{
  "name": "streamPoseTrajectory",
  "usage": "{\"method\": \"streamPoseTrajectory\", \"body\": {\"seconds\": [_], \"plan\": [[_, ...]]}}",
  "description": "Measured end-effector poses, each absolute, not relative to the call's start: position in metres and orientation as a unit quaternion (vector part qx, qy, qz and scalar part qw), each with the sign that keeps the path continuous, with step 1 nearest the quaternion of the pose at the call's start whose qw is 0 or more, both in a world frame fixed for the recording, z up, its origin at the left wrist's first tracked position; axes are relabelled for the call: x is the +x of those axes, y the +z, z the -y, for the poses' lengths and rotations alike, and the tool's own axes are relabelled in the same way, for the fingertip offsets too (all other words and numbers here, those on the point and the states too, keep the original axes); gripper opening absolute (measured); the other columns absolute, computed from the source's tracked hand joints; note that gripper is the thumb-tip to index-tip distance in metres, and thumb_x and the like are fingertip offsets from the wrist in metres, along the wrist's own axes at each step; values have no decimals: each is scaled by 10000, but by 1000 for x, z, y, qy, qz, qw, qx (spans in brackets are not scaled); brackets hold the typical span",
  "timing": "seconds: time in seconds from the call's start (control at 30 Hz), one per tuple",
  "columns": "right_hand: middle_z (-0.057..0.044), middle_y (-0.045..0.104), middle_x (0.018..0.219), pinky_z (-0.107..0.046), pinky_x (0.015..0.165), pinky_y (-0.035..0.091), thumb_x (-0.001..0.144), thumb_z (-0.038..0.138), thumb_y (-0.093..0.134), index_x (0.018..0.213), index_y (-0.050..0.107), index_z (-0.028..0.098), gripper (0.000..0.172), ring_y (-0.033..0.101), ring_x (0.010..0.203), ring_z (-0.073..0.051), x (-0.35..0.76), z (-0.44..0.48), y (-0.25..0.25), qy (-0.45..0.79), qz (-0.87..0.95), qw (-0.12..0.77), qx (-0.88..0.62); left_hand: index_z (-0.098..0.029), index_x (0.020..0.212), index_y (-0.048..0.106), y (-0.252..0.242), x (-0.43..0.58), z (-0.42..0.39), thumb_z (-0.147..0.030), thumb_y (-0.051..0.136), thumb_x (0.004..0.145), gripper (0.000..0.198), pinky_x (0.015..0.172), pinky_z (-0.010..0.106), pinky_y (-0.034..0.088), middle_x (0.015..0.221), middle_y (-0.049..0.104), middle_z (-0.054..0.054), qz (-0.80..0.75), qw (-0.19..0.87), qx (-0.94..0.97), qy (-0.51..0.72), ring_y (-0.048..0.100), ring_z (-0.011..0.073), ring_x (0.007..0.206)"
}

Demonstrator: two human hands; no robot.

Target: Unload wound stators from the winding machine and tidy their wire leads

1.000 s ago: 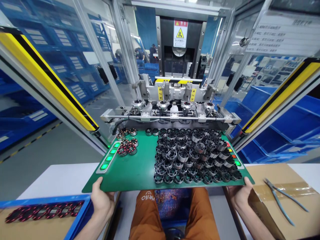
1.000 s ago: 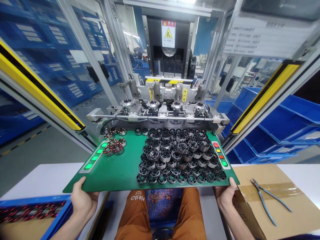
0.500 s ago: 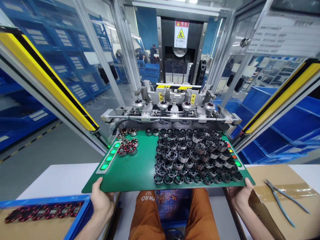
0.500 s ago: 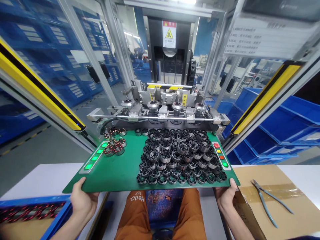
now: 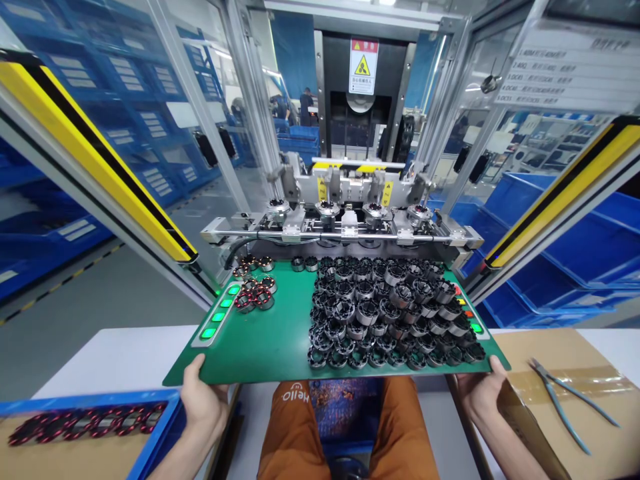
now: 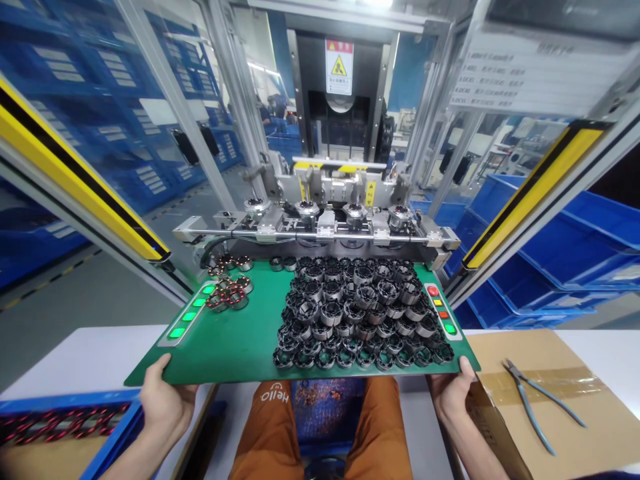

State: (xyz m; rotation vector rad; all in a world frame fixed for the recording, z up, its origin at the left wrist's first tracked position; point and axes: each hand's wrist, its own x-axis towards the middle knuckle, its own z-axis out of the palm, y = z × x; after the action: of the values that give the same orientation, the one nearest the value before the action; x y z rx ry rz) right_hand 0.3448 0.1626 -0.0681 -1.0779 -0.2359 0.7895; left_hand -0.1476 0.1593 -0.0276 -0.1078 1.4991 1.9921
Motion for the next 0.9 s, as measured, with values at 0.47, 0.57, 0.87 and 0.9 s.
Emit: {"method": "streamPoseTrajectory", "body": {"seconds": [0.47, 0.57, 0.87, 0.9], "plan": [[-115, 851, 1251, -350, 710, 700, 642, 607, 887, 1348, 764, 168, 840, 765, 1197, -335, 349, -163, -73, 366, 110, 791, -478, -180, 1038, 773, -26, -148, -158, -161, 607, 983, 176, 610, 146, 581, 950, 767, -36, -563, 329, -46, 757, 656, 94, 731], [-96, 866, 1196, -306, 604, 670, 580, 594, 953, 1361, 765, 176, 905, 787, 1121, -315, 352, -163, -77, 375, 108, 800, -456, -177, 1059, 779, -26, -147, -158, -156, 600, 994, 191, 624, 145, 584, 954, 769, -34, -561, 331, -46, 757, 658, 91, 741], [-61, 878, 1153, -325, 516, 667, 566, 515, 990, 1306, 804, 212, 821, 816, 859, -267, 362, -163, -88, 400, 101, 812, -413, -189, 1065, 782, -27, -148, -157, -158, 598, 1006, 196, 610, 153, 586, 930, 763, -45, -559, 332, -45, 759, 660, 95, 731], [-57, 879, 1150, -328, 512, 667, 568, 504, 988, 1309, 802, 218, 816, 814, 853, -266, 363, -163, -88, 401, 97, 815, -407, -191, 1055, 778, -27, -149, -157, -159, 599, 1004, 189, 606, 154, 586, 921, 759, -47, -558, 333, -45, 759, 661, 96, 727]]}}
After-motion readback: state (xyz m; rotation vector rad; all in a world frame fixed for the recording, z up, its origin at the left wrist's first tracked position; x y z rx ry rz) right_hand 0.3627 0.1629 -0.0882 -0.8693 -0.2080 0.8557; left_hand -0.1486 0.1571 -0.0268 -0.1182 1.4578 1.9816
